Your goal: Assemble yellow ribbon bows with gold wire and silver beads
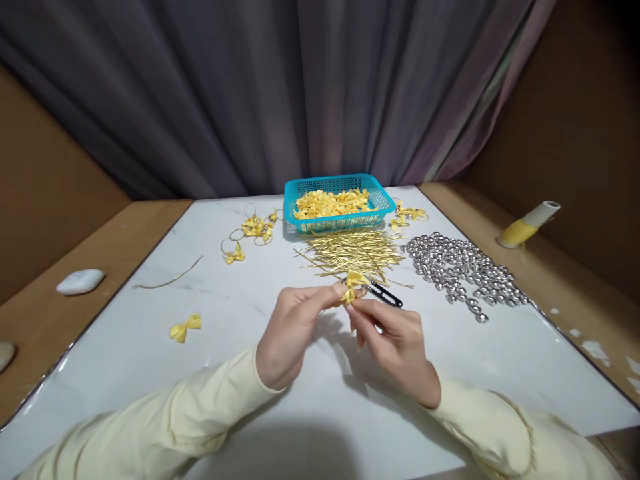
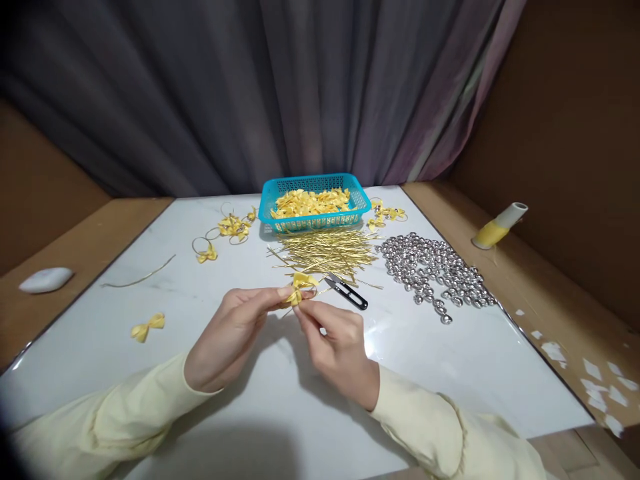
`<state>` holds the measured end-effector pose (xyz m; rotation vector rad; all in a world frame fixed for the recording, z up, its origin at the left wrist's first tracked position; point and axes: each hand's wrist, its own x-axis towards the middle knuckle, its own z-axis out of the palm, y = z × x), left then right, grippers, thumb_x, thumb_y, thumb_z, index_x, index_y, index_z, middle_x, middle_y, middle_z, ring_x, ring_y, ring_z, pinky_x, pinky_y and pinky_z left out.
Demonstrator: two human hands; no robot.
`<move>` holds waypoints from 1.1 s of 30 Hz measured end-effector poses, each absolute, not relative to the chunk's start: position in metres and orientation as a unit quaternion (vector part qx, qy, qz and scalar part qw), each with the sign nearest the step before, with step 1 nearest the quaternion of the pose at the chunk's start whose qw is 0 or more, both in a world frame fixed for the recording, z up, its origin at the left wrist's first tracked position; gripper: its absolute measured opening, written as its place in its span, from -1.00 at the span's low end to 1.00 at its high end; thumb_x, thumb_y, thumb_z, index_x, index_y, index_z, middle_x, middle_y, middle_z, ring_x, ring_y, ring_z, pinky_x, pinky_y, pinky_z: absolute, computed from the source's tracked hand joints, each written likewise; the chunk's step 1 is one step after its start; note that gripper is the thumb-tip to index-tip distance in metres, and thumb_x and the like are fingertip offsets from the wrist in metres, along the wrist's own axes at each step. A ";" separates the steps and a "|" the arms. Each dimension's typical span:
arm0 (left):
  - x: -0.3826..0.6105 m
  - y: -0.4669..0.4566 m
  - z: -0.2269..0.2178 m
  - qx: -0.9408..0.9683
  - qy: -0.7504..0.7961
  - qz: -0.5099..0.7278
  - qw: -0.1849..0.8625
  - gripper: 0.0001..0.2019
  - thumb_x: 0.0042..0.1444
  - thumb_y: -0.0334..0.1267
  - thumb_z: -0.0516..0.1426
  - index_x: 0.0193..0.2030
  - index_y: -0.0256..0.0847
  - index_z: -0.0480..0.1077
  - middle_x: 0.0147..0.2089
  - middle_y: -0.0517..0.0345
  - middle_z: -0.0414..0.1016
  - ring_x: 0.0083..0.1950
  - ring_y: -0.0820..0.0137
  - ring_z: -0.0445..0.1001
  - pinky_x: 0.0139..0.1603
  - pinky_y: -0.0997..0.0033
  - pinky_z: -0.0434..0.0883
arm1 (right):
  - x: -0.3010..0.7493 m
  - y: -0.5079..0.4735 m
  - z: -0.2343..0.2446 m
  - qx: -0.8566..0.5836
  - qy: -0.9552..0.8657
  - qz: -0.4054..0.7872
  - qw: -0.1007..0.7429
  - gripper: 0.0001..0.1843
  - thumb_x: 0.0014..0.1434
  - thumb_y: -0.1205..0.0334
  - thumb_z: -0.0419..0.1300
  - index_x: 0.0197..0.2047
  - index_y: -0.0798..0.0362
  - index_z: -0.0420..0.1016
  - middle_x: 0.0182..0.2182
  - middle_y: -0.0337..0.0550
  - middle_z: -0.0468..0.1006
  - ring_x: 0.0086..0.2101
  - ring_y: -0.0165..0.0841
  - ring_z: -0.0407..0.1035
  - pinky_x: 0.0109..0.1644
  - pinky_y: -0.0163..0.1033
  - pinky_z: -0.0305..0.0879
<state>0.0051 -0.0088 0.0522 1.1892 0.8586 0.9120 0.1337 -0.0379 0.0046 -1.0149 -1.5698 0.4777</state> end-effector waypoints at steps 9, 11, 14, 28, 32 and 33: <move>0.003 -0.010 0.050 0.550 0.377 0.395 0.632 -0.77 0.11 -0.31 0.06 -0.42 -0.27 0.54 -0.37 0.13 0.56 -0.26 0.36 0.47 -0.12 0.43 0.31 | 0.135 -0.038 0.004 -0.425 -0.669 0.196 0.578 -0.88 0.09 0.45 0.08 -0.41 0.19 0.44 -0.67 -0.26 0.34 -0.69 -0.54 0.18 -0.58 -0.41 0.16; 0.003 -0.010 0.050 0.559 0.396 0.400 0.609 -0.80 0.08 -0.29 0.09 -0.41 -0.26 0.55 -0.38 0.14 0.56 -0.23 0.35 0.46 -0.07 0.41 0.29 | 0.135 -0.038 0.003 -0.431 -0.666 0.192 0.577 -0.88 0.08 0.45 0.09 -0.42 0.18 0.44 -0.68 -0.28 0.32 -0.69 -0.54 0.16 -0.59 -0.41 0.14; 0.003 -0.011 0.049 0.576 0.415 0.406 0.575 -0.82 0.05 -0.30 0.12 -0.42 -0.25 0.55 -0.40 0.15 0.54 -0.19 0.34 0.44 0.02 0.38 0.23 | 0.135 -0.039 0.003 -0.436 -0.662 0.185 0.582 -0.89 0.08 0.44 0.10 -0.42 0.17 0.43 -0.69 -0.28 0.31 -0.69 -0.54 0.14 -0.59 -0.40 0.14; 0.002 -0.011 0.046 0.600 0.399 0.418 0.554 -0.81 0.06 -0.34 0.10 -0.44 -0.23 0.54 -0.28 0.12 0.56 0.07 0.28 0.35 0.11 0.40 0.21 | 0.132 -0.038 -0.005 -0.453 -0.652 0.169 0.584 -0.88 0.05 0.47 0.10 -0.43 0.13 0.42 -0.71 -0.33 0.26 -0.69 -0.55 0.09 -0.59 -0.41 0.10; -0.001 -0.012 0.044 0.634 0.397 0.416 0.517 -0.80 0.04 -0.37 0.10 -0.53 -0.26 0.50 -0.33 0.06 0.55 0.06 0.26 0.37 -0.02 0.43 0.29 | 0.130 -0.039 -0.009 -0.447 -0.659 0.164 0.582 -0.87 0.05 0.49 0.08 -0.44 0.12 0.40 -0.71 -0.34 0.24 -0.69 -0.55 0.06 -0.58 -0.41 0.08; -0.001 -0.013 0.044 0.637 0.397 0.415 0.514 -0.79 0.04 -0.37 0.09 -0.55 -0.27 0.49 -0.34 0.06 0.55 0.05 0.25 0.37 -0.04 0.43 0.31 | 0.129 -0.039 -0.010 -0.446 -0.661 0.164 0.581 -0.86 0.05 0.49 0.08 -0.44 0.12 0.40 -0.70 -0.34 0.24 -0.69 -0.56 0.05 -0.58 -0.41 0.08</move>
